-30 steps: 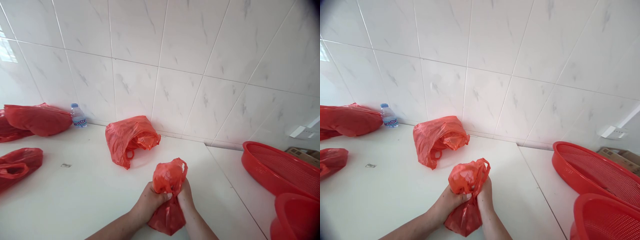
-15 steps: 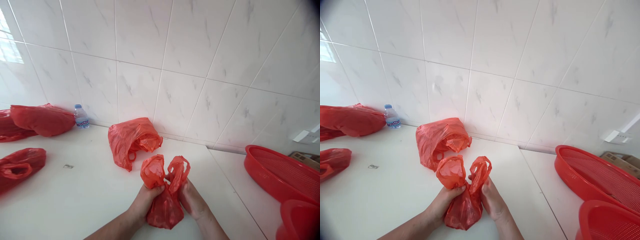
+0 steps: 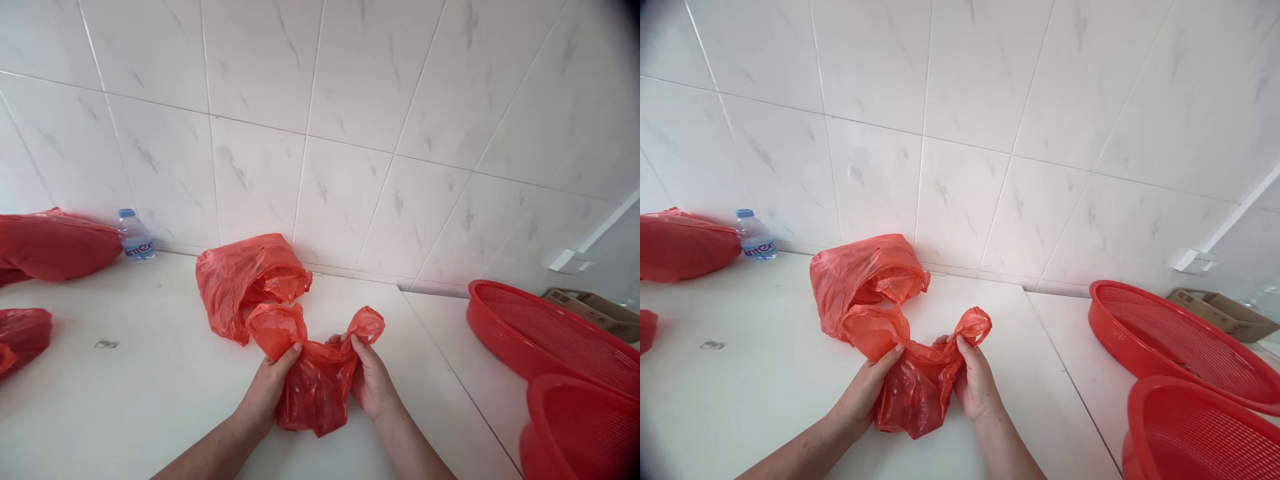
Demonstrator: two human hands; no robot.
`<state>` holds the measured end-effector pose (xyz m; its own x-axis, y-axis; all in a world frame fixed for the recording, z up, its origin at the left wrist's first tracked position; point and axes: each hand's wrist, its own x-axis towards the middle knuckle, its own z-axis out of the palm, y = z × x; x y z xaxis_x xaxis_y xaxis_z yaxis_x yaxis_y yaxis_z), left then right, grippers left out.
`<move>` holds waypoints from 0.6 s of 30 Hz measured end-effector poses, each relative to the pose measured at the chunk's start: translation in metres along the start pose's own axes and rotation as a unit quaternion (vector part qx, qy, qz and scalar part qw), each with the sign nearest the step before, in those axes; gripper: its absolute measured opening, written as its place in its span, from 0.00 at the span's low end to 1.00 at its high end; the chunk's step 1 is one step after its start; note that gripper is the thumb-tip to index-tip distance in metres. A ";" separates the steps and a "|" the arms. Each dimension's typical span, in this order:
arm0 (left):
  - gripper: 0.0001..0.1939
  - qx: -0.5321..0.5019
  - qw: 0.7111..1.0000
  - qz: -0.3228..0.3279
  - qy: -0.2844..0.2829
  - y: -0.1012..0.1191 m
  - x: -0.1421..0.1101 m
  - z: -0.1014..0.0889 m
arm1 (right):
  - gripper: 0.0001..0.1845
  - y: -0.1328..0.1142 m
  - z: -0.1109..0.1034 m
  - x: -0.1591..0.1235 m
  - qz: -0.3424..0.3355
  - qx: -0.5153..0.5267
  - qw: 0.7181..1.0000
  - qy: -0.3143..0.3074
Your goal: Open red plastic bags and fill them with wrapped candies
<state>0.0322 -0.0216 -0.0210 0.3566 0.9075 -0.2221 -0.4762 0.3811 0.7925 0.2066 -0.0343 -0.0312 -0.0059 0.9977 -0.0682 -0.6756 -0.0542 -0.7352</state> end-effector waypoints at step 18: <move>0.06 -0.110 0.992 -0.062 -0.006 -0.026 0.042 0.030 | 0.09 -0.005 -0.001 0.009 -0.031 0.037 0.997 0.062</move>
<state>0.0835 0.0009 -0.0341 0.4321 0.8498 -0.3019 -0.5924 0.5199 0.6155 0.2106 -0.0253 -0.0292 0.1255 0.9860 -0.1099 -0.7245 0.0154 -0.6891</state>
